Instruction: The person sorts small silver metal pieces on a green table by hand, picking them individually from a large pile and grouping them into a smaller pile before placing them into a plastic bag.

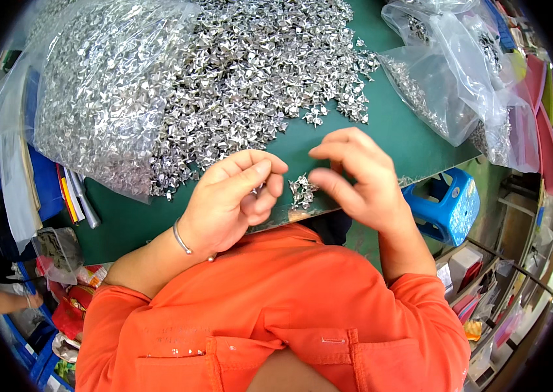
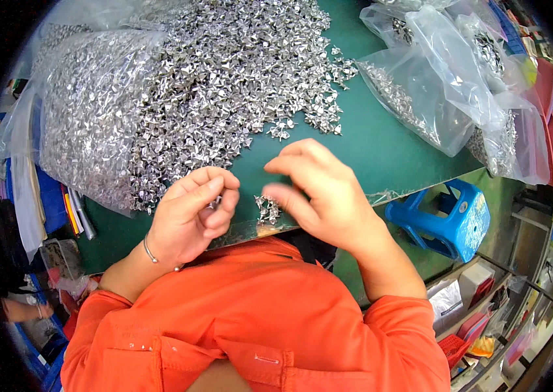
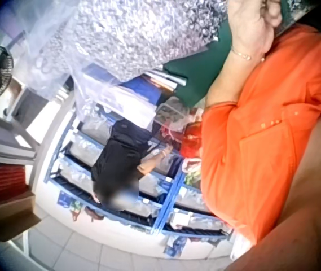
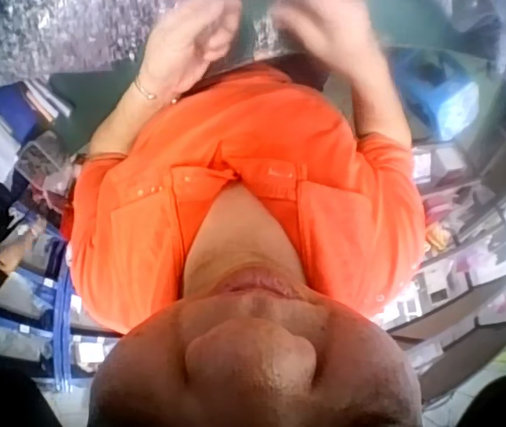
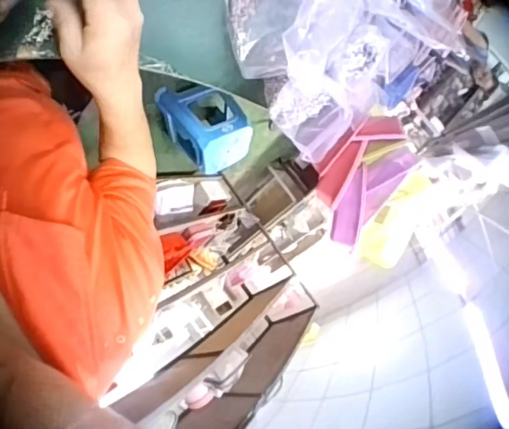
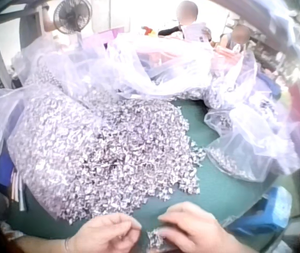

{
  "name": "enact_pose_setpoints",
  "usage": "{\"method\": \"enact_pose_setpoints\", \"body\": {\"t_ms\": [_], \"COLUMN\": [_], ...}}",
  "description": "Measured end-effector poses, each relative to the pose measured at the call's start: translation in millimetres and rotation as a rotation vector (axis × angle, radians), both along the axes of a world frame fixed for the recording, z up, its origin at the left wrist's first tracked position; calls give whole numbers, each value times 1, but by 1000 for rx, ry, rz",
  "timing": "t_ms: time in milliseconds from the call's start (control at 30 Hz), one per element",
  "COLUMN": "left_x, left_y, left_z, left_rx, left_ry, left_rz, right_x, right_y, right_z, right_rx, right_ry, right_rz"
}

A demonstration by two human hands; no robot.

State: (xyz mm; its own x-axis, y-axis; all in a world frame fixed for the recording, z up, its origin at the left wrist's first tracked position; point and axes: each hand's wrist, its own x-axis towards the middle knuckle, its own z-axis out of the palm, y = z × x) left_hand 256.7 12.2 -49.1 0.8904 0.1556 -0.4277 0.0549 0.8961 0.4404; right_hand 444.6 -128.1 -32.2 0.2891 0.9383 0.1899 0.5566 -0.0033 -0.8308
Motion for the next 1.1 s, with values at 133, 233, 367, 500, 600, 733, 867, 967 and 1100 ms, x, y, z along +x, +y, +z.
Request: {"method": "enact_pose_setpoints", "body": {"t_ms": [133,233,367,500,600,733,867,967,1100], "left_x": [1,0,1,13,13,13,11,11,13], "left_y": [1,0,-5,-11,-12,-10,-8,-10,-9], "left_z": [13,12,6,6,-2,2,-2,-1,2], "left_rx": [-23,-71,-43,-231,-349,-246,-255,-227,-214], "left_ry": [20,46,147,168,138,242,204,203,219], "left_rz": [31,-29,-119,-127,-77,-192,-235,-226,-236], "right_x": [-16,-19,-12,-9,-20,2,2,5,6], "right_y": [-5,-8,-3,2,7,20,17,15,30], "right_z": [-9,-23,-22,-10,11,-24,-22,-21,-29], "right_rx": [-44,-56,-32,64,26,145,51,49,89], "right_ry": [-403,-503,-379,-157,55,-336,-244,-230,-330], "right_rz": [312,249,60,72,140,-187,-130,-181,-257]}}
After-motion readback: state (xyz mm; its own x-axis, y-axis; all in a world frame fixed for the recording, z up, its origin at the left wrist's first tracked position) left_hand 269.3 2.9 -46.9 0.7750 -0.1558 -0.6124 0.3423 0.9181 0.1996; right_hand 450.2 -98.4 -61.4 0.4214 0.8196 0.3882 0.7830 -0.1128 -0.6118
